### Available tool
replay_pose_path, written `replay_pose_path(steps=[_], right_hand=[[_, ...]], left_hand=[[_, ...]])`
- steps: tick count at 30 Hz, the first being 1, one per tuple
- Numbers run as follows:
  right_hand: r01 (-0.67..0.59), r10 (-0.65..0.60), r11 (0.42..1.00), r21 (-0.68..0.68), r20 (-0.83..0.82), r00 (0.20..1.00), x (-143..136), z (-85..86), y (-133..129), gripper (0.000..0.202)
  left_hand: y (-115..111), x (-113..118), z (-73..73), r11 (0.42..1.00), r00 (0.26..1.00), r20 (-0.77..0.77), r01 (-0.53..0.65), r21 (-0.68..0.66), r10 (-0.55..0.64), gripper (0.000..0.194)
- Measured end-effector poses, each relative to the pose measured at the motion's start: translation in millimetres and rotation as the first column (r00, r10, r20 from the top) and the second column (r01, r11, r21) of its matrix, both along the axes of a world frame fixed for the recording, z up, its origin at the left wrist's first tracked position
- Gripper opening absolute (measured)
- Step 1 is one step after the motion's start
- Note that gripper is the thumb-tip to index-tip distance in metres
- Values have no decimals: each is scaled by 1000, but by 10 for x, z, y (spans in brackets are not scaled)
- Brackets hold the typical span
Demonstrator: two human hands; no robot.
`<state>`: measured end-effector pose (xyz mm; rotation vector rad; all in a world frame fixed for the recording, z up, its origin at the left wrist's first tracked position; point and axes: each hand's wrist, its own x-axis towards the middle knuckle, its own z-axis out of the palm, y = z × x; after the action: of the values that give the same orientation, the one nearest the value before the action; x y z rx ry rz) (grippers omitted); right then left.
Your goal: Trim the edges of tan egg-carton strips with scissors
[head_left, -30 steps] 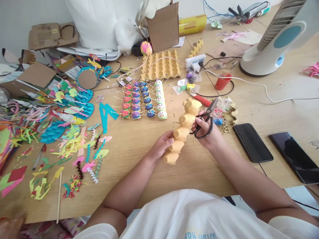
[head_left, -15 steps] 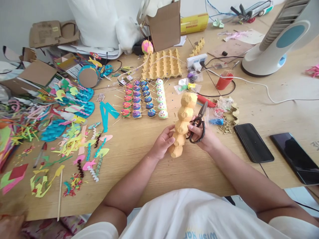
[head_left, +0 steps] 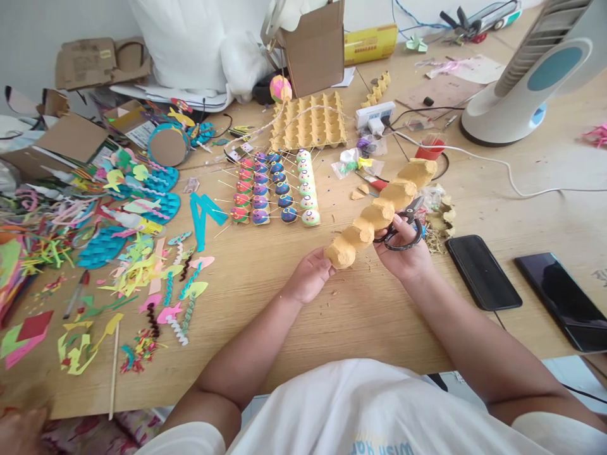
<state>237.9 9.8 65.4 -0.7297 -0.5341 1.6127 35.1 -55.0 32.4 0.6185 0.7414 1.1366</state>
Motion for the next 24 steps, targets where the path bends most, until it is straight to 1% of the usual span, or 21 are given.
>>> replay_pose_path(steps=[4, 7, 10, 12, 14, 17, 21, 24], right_hand=[[-32, 32, 999, 23, -28, 999, -4, 15, -17, 31], [-38, 39, 999, 25, -41, 998, -17, 34, -36, 33], [-41, 41, 999, 24, -3, 999, -36, 43, -42, 33], [-55, 53, 997, 46, 35, 998, -52, 39, -34, 33], [-66, 60, 995, 81, 72, 996, -66, 24, -21, 34], [-62, 51, 992, 112, 101, 994, -70, -14, -2, 33], [-40, 34, 996, 81, 73, 997, -52, -53, 13, 32], [-31, 30, 999, 42, 34, 999, -39, -56, 19, 35]], left_hand=[[11, -12, -11, 997, 997, 28, -78, 2, 78, 40], [22, -19, 12, 993, 992, 44, -118, 1, 118, 34], [25, -18, 53, 991, 989, 60, -133, -3, 133, 33], [26, -20, 71, 988, 985, 86, -152, -7, 152, 31], [33, -27, 75, 986, 981, 105, -166, -8, 166, 28], [51, -36, 54, 983, 979, 94, -183, -2, 182, 27], [57, -29, 2, 976, 974, 68, -217, 29, 214, 25], [39, -15, -23, 978, 978, 54, -203, 52, 201, 27]])
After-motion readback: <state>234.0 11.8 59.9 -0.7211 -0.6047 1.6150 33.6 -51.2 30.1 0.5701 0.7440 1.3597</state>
